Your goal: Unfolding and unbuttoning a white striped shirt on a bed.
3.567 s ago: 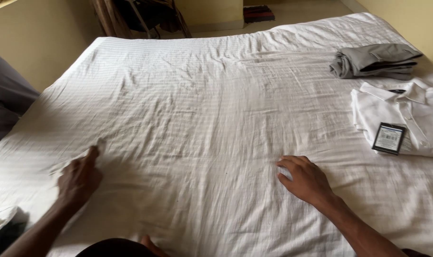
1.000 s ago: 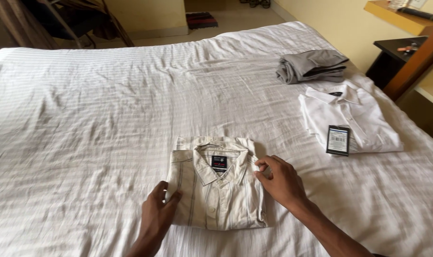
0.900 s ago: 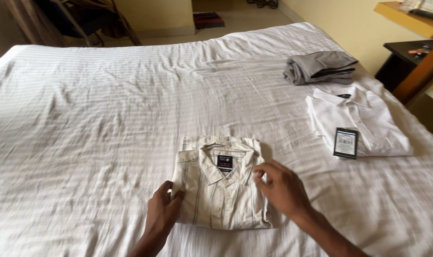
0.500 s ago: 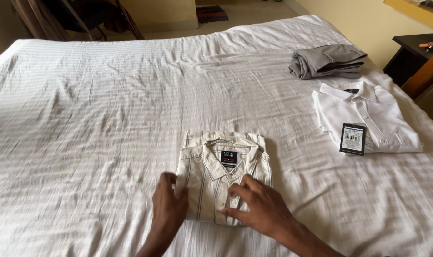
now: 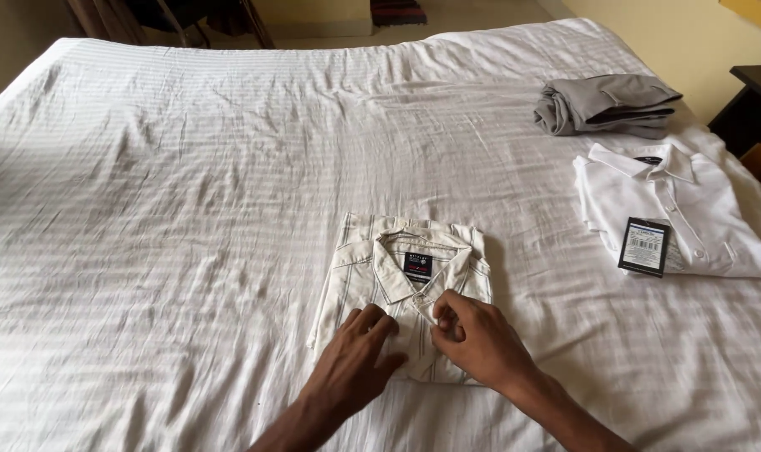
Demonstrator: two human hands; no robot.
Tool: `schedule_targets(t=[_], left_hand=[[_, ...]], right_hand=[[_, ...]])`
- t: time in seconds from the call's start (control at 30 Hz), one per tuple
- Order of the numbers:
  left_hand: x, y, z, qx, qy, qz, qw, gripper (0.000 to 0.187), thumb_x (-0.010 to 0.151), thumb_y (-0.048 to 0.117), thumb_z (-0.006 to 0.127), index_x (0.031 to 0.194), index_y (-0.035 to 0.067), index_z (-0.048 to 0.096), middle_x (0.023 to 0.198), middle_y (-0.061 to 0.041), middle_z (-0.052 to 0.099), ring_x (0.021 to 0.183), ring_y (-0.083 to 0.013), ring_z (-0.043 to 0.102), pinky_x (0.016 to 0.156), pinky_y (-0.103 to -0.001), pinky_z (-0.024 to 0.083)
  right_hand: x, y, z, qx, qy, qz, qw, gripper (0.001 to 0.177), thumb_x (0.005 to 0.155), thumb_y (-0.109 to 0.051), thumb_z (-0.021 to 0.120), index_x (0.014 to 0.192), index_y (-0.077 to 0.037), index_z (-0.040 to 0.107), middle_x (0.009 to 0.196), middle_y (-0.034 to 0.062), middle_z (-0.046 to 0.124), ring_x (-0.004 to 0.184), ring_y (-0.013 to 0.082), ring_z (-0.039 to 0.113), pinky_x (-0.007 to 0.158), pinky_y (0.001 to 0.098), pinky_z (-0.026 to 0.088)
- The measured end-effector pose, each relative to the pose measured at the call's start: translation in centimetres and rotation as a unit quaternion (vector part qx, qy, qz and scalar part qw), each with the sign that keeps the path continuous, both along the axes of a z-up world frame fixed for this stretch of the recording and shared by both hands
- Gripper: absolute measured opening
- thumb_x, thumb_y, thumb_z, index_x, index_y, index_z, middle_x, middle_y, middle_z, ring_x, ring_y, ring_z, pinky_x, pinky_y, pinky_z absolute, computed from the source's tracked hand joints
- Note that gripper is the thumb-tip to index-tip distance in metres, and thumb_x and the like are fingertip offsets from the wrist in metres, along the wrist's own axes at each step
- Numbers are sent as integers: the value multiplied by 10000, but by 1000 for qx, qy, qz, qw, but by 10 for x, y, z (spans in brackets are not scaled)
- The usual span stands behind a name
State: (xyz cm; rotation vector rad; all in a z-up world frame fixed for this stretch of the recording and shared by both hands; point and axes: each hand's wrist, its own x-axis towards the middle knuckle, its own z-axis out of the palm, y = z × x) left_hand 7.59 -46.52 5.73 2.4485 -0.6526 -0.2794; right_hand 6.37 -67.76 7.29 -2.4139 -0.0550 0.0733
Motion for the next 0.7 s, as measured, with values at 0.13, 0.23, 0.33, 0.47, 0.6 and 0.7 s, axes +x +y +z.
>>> schedule_targets(t=[0.13,0.23,0.33,0.47,0.6,0.7], left_hand=[[2,4,-14,-30,-27,-20,999,270,870,179,775,1099,65,690,1222,-88,603,1121,-282,591,915,-415,548],[5,2,-26,-35,-45,-27,998,185,895,136,742,1071,90,708,1231,-69,609,1113,-247,615,892,-369,587],[2,1,-15,-47,-39,-15,998,133,872,105,758,994,78,712,1196,-64,620,1103,-246,612,898,-378,566],[3,3,-18,-60,-36,-17,997,105,877,103,756,965,78,703,1169,-66,621,1101,-240,617,888,-368,575],[6,4,-22,-74,-50,-23,996,79,879,63,736,952,68,707,1156,-64,631,1084,-246,623,872,-370,575],[7,6,-17,-102,-21,-10,994,70,873,51,730,931,49,691,1136,-70,635,1087,-245,628,861,-376,570]], right_hand=[[0,-5,-13,-11,-33,25,999,138,859,-160,755,924,-75,667,777,18,712,633,103,674,598,307,557],[2,-7,-15,-25,-7,30,999,138,883,-169,740,970,-82,678,791,11,703,630,119,674,605,307,568],[2,-5,-15,-13,-27,45,999,190,876,-140,715,1056,-87,685,779,-6,712,655,96,690,614,300,581],[2,-1,-11,-30,11,36,999,322,898,-127,678,1220,-121,665,750,4,697,631,100,673,601,300,578],[4,-7,-22,-7,5,25,1000,316,880,-113,701,1195,-100,688,756,4,710,629,97,670,602,278,578],[6,-11,-29,27,-25,26,999,322,858,-105,720,1178,-81,712,763,3,722,624,94,680,604,269,594]])
